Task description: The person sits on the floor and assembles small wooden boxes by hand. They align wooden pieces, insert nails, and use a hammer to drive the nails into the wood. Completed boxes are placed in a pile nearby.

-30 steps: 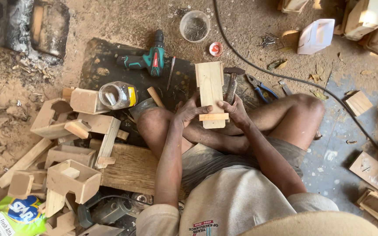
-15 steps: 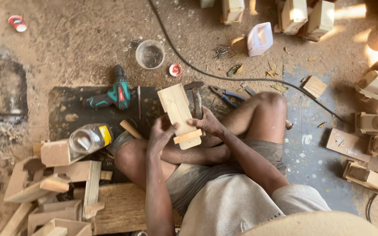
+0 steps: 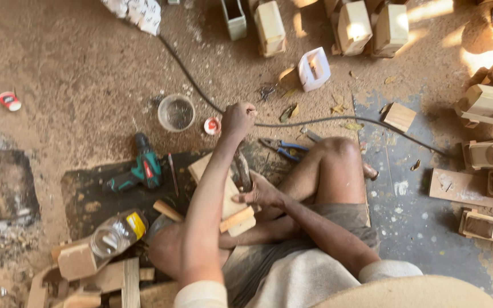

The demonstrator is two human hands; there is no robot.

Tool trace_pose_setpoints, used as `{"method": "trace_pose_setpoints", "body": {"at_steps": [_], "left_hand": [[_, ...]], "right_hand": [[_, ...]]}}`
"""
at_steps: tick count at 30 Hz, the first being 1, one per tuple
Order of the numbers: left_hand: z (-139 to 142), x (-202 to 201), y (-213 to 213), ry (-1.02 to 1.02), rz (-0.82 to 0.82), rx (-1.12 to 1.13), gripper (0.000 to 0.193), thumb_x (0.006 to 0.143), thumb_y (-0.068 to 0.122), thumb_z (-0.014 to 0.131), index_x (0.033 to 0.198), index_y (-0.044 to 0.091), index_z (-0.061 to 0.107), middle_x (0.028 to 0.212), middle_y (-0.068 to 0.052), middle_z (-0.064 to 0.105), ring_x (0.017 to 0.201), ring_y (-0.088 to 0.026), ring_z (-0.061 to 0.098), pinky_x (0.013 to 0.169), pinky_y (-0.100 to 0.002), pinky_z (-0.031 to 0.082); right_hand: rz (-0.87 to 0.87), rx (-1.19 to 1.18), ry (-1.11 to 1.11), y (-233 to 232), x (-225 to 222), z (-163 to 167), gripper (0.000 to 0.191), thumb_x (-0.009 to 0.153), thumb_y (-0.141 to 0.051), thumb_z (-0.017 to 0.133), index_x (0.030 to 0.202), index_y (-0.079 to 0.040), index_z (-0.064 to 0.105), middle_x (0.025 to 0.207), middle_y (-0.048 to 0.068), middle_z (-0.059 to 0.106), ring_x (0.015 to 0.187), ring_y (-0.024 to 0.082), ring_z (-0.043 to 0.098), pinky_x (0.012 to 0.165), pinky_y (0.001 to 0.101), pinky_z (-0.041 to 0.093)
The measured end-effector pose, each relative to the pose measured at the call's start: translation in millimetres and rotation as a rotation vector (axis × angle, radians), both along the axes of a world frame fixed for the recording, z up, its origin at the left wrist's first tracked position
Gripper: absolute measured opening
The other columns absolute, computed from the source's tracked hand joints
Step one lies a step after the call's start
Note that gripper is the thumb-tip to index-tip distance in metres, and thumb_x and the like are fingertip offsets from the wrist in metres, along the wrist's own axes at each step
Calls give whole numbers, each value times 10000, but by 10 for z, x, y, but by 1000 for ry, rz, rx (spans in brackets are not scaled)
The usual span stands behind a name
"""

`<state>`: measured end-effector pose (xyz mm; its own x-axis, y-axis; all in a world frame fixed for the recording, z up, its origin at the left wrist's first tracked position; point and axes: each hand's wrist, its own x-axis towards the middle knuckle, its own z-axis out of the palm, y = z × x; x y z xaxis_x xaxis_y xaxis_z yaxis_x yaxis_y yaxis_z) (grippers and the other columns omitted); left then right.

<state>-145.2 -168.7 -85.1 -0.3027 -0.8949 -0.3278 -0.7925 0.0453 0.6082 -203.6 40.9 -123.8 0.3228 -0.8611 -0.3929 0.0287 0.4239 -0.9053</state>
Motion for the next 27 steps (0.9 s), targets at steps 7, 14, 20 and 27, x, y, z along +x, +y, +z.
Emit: {"method": "trace_pose_setpoints", "body": {"at_steps": [7,14,20,27], "left_hand": [[-410,-438,-316,-3,130,-11,130,925,212,734,1044,181,777,1028,-53,766,855,-183,715,717,-374,595],[-567,-623,-309,-65,-84,-143,225,873,195,803,1088,149,756,1053,-99,732,841,-191,688,691,-336,573],[-676,-737,-328,-229,-199,-173,114,987,138,697,1069,74,744,1089,-98,709,906,-199,674,775,-366,583],[-694,-722,-341,-217,-199,-345,395,843,151,723,1207,35,623,1211,-183,620,1062,-322,625,962,-557,470]], "right_hand": [[44,4,-17,44,4,166,967,673,-392,943,1397,-17,424,1011,61,725,746,131,710,608,276,616],[114,169,-106,80,48,249,963,647,-342,939,1385,-4,421,918,117,706,597,141,655,474,314,534],[68,-64,-126,128,41,200,870,741,-391,949,1359,5,483,948,66,721,705,85,679,566,284,586],[105,-17,-86,112,69,177,906,735,-460,938,1374,11,500,979,77,742,756,102,705,603,269,592]]}}
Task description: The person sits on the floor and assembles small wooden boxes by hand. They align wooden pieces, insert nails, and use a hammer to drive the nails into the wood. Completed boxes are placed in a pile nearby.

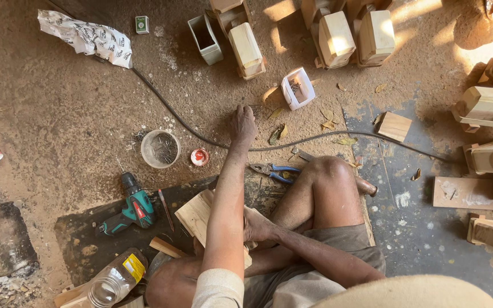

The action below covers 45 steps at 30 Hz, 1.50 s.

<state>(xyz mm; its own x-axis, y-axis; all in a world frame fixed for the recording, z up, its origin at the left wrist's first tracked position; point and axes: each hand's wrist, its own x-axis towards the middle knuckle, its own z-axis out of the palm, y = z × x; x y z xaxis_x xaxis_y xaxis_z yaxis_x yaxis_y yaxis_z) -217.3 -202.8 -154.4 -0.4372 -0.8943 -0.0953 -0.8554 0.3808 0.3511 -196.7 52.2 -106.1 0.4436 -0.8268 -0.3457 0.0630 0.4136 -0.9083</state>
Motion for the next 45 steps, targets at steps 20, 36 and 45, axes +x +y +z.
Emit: {"method": "trace_pose_setpoints", "body": {"at_steps": [20,36,45], "left_hand": [[378,350,1,612,180,174,80,924,131,730,1004,128,731,999,-29,722,871,-182,717,761,-358,593],[1579,2309,2298,894,263,-106,176,934,-65,716,1092,-1,671,1017,-120,725,919,-204,746,770,-303,606],[1103,2288,2595,781,168,-114,146,893,-32,750,1002,51,698,1001,-87,778,931,-207,773,747,-330,599]], "right_hand": [[-18,58,181,-64,24,-113,971,723,-457,907,1445,-22,425,1223,126,650,1119,174,647,975,345,575],[-27,256,166,-270,-84,-57,766,782,-315,855,1360,48,507,1011,150,620,791,291,589,638,450,479],[-39,94,150,-273,-163,-189,788,712,-415,885,1261,20,525,1000,80,607,891,181,621,698,325,544]]}}
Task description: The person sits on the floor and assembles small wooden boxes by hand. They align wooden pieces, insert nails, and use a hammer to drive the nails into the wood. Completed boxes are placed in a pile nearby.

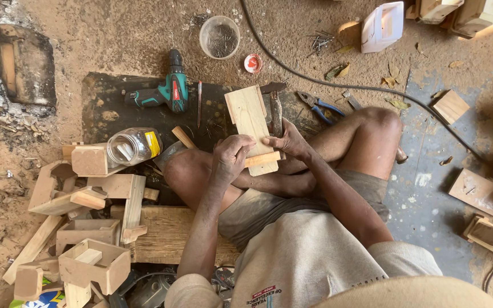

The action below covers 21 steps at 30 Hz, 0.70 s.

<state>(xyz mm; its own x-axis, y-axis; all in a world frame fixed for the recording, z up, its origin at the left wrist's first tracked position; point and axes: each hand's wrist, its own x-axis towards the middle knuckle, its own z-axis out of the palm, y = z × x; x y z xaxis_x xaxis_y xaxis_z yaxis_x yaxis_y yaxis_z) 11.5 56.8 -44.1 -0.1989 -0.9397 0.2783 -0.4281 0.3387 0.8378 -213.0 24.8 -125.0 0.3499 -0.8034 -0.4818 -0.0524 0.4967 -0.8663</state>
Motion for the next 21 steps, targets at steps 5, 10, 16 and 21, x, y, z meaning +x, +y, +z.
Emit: {"method": "trace_pose_setpoints", "body": {"at_steps": [5,10,16,21], "left_hand": [[-23,-7,50,-34,-22,-33,143,888,-55,718,977,53,687,1027,-82,775,986,-222,764,820,-348,606],[-77,21,107,-36,-22,-44,148,900,-69,690,1010,30,688,1045,-104,761,1009,-239,759,864,-347,634],[-102,39,163,-72,-25,-65,160,908,-70,696,1046,11,696,1038,-119,747,999,-253,748,869,-362,638],[-75,-41,126,-84,-59,-136,144,920,-26,720,1039,29,660,1002,-103,739,993,-257,743,865,-373,632]], "right_hand": [[23,-97,-23,9,-4,-62,814,737,-434,897,1287,34,524,1056,83,624,970,163,631,813,290,564],[40,-99,-39,29,24,-83,899,713,-455,910,1328,37,475,1098,106,627,1031,184,646,867,319,586],[47,-116,-50,47,59,-77,914,715,-456,920,1343,35,473,1130,102,636,1081,185,631,929,337,559],[38,-90,-30,17,14,-113,798,728,-446,906,1269,11,537,1032,49,621,958,135,616,819,287,551]]}}
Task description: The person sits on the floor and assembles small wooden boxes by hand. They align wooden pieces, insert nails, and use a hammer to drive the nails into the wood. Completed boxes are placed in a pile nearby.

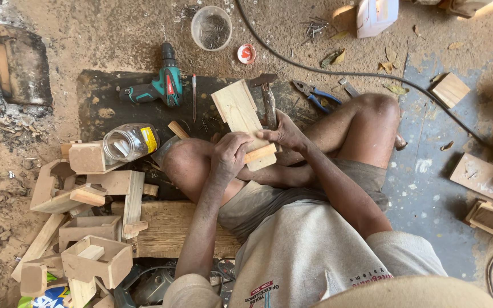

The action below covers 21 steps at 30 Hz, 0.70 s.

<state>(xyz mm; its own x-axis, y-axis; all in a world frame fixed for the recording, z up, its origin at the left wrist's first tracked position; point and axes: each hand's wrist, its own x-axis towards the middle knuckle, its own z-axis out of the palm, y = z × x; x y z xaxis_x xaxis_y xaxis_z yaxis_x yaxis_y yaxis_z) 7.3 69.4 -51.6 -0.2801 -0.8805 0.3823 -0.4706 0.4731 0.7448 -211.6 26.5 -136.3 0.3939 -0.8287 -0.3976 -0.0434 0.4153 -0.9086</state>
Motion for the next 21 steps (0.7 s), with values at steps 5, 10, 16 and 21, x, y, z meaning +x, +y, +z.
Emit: {"method": "trace_pose_setpoints", "body": {"at_steps": [5,10,16,21], "left_hand": [[35,-13,-89,33,-25,156,162,916,2,746,1040,56,657,960,-87,739,910,-230,748,778,-354,623],[34,56,-113,-4,-54,171,187,888,6,757,1037,51,654,941,-81,738,891,-217,749,759,-349,612],[-76,32,-140,-5,-90,235,270,893,13,768,1097,56,597,943,-86,743,885,-179,766,745,-313,631],[-122,63,-201,-42,-160,170,370,877,38,799,1124,60,525,860,-51,734,891,-186,760,776,-313,636]], "right_hand": [[-3,-17,11,-19,-36,-56,694,742,-429,911,1164,-14,548,978,21,593,912,105,584,777,261,534],[6,-21,-5,-9,-43,-75,696,741,-429,915,1172,-24,549,979,12,581,905,98,573,768,252,528],[13,-22,8,-3,-79,-77,737,736,-463,911,1191,-12,546,1012,38,599,941,122,592,787,269,541],[36,-32,38,-21,-109,-46,853,705,-554,883,1263,-24,513,1038,62,642,985,155,640,815,284,572]]}}
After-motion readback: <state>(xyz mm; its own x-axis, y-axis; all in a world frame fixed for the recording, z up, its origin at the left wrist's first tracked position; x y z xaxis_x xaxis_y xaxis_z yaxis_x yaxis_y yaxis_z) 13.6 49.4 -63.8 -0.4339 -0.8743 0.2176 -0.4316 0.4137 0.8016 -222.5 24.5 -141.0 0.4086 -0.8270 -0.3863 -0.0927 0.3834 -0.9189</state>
